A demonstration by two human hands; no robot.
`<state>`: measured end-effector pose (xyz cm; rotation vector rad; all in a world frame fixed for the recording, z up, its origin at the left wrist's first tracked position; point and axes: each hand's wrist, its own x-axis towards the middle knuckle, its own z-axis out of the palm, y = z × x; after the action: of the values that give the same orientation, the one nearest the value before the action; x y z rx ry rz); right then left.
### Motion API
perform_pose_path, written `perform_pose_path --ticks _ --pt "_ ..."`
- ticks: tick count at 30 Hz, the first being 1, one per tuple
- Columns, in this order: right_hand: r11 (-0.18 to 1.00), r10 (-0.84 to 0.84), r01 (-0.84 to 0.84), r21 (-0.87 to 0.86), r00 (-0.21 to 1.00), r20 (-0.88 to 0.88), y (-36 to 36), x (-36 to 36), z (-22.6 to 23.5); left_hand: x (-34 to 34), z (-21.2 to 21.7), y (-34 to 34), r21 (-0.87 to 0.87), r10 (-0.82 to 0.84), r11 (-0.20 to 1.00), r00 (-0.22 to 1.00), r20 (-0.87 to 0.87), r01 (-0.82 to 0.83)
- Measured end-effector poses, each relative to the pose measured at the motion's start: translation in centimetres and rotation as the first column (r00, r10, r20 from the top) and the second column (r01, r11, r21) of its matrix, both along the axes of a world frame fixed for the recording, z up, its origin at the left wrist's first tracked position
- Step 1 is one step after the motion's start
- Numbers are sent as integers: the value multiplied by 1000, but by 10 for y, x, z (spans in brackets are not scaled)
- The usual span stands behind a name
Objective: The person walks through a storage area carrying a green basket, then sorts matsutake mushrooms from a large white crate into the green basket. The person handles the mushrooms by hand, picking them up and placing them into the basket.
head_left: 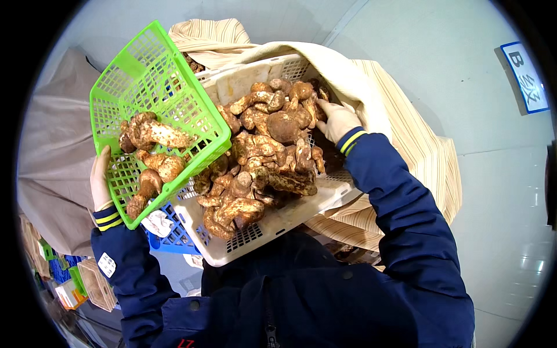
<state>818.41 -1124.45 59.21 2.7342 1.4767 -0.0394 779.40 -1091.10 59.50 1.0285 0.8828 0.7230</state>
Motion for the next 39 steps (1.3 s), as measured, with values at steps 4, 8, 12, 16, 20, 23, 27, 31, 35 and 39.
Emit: perform_pose_path --ticks 4,8,12,16,20,23,27,31,35,39 --pt "980 -112 89 -176 985 -128 36 0 -2 -7 5 -1 43 29 999 999 -41 -27" --pt "995 102 -99 31 991 -88 12 55 -57 -2 1 5 30 23 999 998 -54 -22" --pt "964 -246 205 -171 932 -268 45 24 -26 -11 1 5 28 33 999 997 -72 -32" --pt "981 -194 174 -86 905 -379 34 36 -25 0 0 5 70 39 997 998 -46 -35" --pt "975 -203 223 -11 866 -456 10 18 14 2 7 -3 54 61 997 998 -30 -60" --pt "933 -117 342 111 580 -807 -13 30 -4 -4 1 5 37 -9 999 1000 -13 9" --pt "924 -199 352 150 777 -597 -12 1 25 0 9 -7 -5 41 999 999 10 -40" --pt "969 -40 122 213 934 -354 -20 6 14 1 11 -7 23 63 998 998 3 -63" --pt "945 -70 223 240 853 -518 -12 30 -36 10 6 0 8 24 1000 999 23 -25" --pt "697 20 672 249 329 -944 15 19 -22 -9 2 5 34 23 999 1000 -20 -23"
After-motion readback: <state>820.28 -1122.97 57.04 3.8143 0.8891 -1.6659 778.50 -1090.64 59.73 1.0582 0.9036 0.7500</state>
